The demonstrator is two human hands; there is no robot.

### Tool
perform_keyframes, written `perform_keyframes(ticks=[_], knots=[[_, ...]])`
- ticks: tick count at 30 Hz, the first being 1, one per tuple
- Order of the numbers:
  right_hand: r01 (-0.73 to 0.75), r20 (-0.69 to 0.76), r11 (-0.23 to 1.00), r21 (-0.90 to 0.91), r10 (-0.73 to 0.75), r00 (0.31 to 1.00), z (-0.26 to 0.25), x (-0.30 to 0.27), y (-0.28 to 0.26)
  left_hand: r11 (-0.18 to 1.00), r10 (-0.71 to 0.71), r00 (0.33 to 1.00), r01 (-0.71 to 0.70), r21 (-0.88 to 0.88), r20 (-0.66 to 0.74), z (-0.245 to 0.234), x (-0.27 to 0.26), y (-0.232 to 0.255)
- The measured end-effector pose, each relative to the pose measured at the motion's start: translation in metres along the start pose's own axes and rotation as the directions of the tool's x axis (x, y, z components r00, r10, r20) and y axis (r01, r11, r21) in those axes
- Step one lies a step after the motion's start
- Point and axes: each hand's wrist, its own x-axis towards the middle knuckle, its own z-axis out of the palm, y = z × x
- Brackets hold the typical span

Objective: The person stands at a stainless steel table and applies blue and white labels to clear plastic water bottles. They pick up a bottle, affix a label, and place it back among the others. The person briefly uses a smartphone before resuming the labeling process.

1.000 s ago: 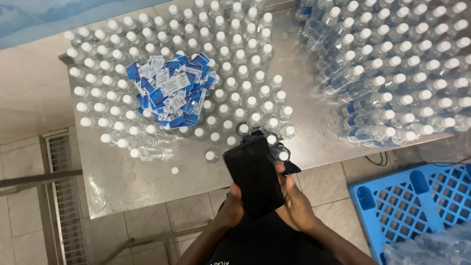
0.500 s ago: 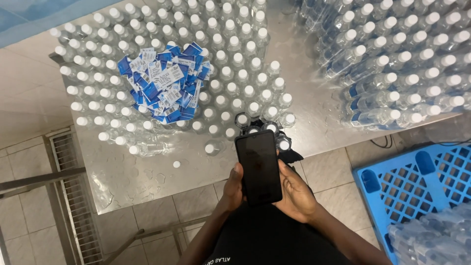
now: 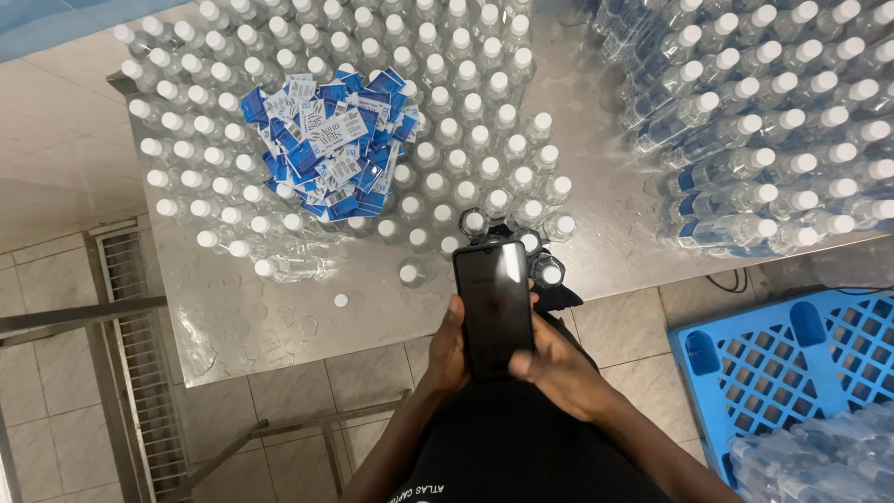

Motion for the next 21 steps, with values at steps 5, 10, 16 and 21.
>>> perform_keyframes(ticks=[5,10,16,21], knots=[[0.024,0.023,0.855,-0.518,-0.014,1.000,-0.004,-0.004,0.005,0.983,-0.120,0.993,0.122,-0.139,0.019,-0.016,-0.004,-0.011],[0.101,-0.128,0.924,-0.369,-0.158,0.979,0.000,0.005,0.013,0.995,-0.080,0.994,0.075,-0.063,-0.076,-0.021,-0.005,-0.020],[0.240,-0.062,0.881,-0.408,-0.289,0.955,-0.002,0.007,0.012,0.992,-0.123,0.974,0.119,-0.033,-0.191,-0.041,-0.006,-0.036],[0.246,-0.010,0.813,-0.527,-0.296,0.955,-0.006,0.007,0.011,0.987,-0.160,0.968,0.162,-0.002,-0.192,-0.026,-0.002,-0.021]])
